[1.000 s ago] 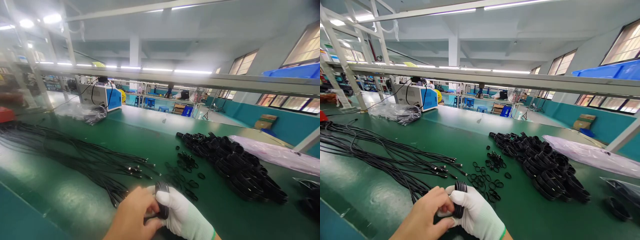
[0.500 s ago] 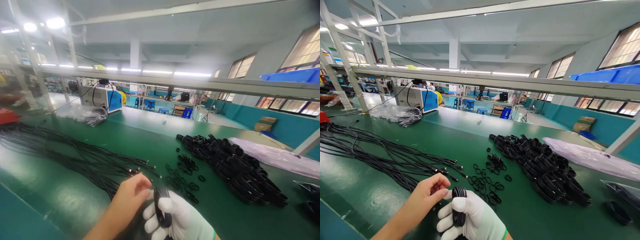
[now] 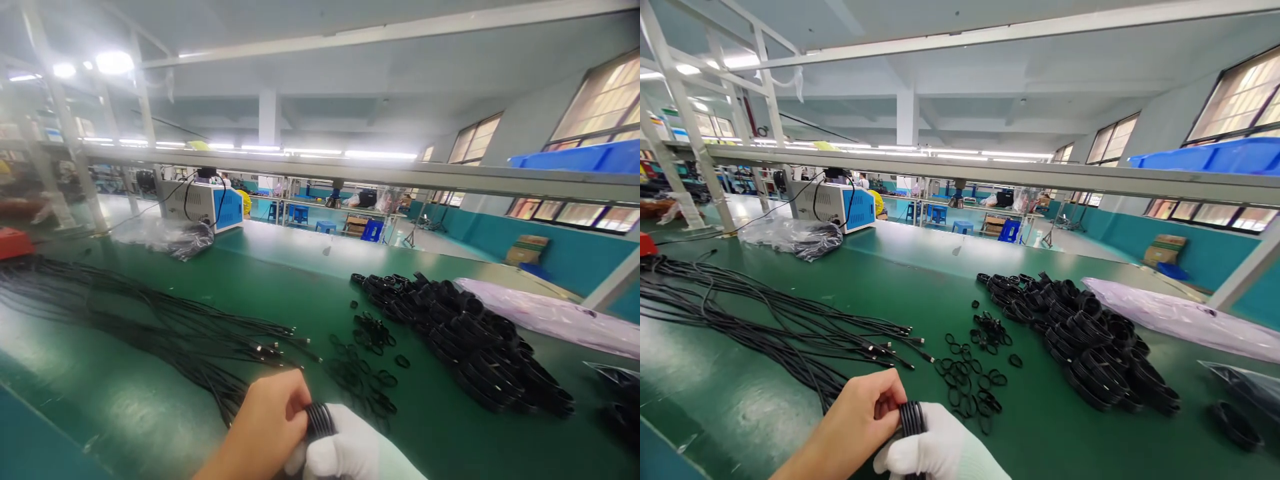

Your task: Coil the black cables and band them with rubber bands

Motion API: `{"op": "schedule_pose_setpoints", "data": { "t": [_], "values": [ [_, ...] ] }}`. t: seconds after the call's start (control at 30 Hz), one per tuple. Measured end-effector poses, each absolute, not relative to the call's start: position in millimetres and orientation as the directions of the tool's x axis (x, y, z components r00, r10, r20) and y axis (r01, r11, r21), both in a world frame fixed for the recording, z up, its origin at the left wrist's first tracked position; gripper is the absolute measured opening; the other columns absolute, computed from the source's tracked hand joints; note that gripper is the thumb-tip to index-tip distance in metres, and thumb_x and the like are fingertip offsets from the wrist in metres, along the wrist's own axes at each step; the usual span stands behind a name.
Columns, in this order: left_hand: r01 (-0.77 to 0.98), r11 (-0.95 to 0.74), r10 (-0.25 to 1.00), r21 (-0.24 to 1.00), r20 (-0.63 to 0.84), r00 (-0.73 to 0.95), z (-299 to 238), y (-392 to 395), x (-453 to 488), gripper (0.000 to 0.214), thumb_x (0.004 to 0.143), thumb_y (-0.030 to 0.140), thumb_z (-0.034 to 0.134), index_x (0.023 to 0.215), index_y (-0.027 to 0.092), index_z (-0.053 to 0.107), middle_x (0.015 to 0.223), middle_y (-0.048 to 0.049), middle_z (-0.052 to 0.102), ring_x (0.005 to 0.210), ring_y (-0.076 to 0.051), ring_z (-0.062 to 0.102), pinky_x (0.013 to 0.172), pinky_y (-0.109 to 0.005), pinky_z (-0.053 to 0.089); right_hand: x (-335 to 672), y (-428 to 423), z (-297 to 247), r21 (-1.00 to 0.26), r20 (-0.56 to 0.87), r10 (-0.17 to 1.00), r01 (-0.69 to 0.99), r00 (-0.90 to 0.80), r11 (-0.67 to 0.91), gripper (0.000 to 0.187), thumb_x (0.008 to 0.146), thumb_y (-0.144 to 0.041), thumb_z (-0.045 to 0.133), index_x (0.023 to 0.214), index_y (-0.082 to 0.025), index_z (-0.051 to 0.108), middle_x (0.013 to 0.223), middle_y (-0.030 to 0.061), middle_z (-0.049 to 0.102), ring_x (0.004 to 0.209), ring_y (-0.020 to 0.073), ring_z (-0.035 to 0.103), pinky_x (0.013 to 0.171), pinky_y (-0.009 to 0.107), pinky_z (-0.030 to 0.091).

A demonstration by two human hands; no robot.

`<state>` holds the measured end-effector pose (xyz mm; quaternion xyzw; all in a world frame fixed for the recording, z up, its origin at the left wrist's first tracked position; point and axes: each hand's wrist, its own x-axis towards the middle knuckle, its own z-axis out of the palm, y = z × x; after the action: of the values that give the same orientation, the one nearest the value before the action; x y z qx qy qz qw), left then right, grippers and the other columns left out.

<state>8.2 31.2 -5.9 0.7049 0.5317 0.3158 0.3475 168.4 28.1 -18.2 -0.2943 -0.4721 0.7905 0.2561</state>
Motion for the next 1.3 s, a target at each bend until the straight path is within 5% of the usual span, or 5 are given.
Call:
{"op": "schedule_pose_setpoints", "data": {
  "t": [0.43,0.67,0.87,1.17,1.3],
  "values": [
    [0.526,-0.23,0.937,0.819,0.041,0.347,0.4,53.1,2.9,0.01,0.072,0.018,0.054,0.079,0.019,0.061,0.071,0.0022,0.064,0.067,-0.014,0.056,0.061,-0.022,0.041,180.2,28.7,-17.3,-0.842,-0.3,0.834,-0.283,-0.464,-0.46,0.026,0.063,-0.026,0.067,0.082,-0.008,0.065,0.062,0.0046,0.061,0.045,0.0097,0.053,0.037,0.017,0.038],
    [0.733,-0.435,0.888,0.523,0.114,0.446,-13.7,95.5,23.4,0.013,0.079,0.016,0.048,0.08,0.021,0.06,0.084,-0.0006,0.064,0.078,-0.018,0.058,0.068,-0.027,0.039,229.4,47.1,6.3,-0.837,-0.283,0.95,-0.449,-0.135,-0.313,0.046,0.068,-0.033,0.076,0.106,-0.016,0.056,0.088,0.0073,0.067,0.085,0.0243,0.066,0.059,0.031,0.055],
    [0.733,-0.494,0.846,0.468,0.063,0.53,-38.1,110.9,57.5,0.011,0.078,0.011,0.048,0.078,0.018,0.057,0.087,-0.0075,0.063,0.089,-0.027,0.055,0.087,-0.041,0.035,220.9,42.4,1.3,-0.833,-0.291,0.935,-0.427,-0.202,-0.351,0.042,0.066,-0.027,0.074,0.1,-0.015,0.053,0.081,0.0042,0.064,0.072,0.0198,0.065,0.049,0.026,0.05],
    [0.256,-0.073,0.855,0.964,-0.072,0.514,-35.3,88.2,46.7,0.025,0.078,0.044,0.041,0.075,0.019,0.043,0.066,0.001,0.051,0.06,-0.013,0.048,0.059,-0.025,0.039,198.2,52.2,-15.6,-0.938,-0.233,0.97,-0.279,0.067,-0.206,0.039,0.06,-0.022,0.069,0.095,-0.015,0.052,0.074,0.0015,0.063,0.042,0.0081,0.049,0.03,0.018,0.031],
    [0.317,-0.083,0.908,0.945,-0.06,0.414,-52.2,80.8,53.8,0.026,0.075,0.045,0.048,0.07,0.02,0.043,0.061,0.0025,0.05,0.052,-0.012,0.043,0.052,-0.025,0.034,191.6,43.9,-20.9,-0.872,-0.293,0.956,-0.405,-0.017,-0.275,0.034,0.066,-0.025,0.067,0.095,-0.017,0.051,0.052,-0.006,0.051,0.038,0.0065,0.042,0.033,0.016,0.026]
  ]
}}
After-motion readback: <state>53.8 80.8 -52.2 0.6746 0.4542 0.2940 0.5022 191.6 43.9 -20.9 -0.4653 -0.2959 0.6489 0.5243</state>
